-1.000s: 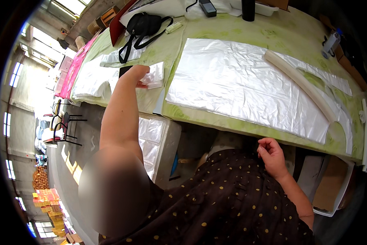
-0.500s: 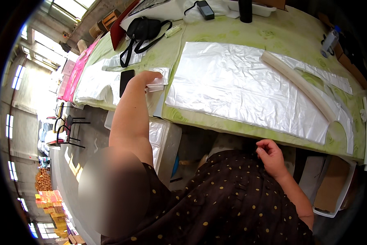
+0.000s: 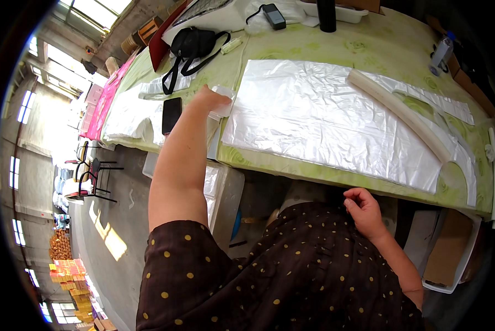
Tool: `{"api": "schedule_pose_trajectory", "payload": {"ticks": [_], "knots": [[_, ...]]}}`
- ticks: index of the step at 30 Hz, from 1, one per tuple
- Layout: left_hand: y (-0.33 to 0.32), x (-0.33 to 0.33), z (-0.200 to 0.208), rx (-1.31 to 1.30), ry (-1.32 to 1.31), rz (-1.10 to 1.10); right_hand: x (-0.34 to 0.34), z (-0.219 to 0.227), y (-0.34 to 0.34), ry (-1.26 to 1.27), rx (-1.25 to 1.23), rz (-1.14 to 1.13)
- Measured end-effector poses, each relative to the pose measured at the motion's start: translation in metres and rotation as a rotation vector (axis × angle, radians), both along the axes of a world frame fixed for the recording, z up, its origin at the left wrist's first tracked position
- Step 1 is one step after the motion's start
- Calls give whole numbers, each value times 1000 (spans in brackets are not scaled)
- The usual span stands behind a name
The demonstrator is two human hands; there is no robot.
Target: The person repeatedly unrolls a sheet of bubble wrap, folds it into a small packet, and places it on the table. The process is repeated multiple times with the same roll of bubble wrap.
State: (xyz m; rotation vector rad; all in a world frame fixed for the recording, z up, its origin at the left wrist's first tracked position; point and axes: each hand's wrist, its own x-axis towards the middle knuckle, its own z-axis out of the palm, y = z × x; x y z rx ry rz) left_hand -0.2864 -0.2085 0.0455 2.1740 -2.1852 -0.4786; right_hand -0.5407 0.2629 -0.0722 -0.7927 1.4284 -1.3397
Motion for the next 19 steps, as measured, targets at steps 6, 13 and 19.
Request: {"api": "schedule_pose_trajectory", "payload": {"ticks": [6,13,19], "knots": [[8,4,-6,-105,95,-20,0,-4,2,-1,-1,-1],[97,-2,21,21,1200,-199,2,16,4,54,-137,-4],[190,-59,-35,-115,1336,-453,7,92,-42,672,-433,-66]]}}
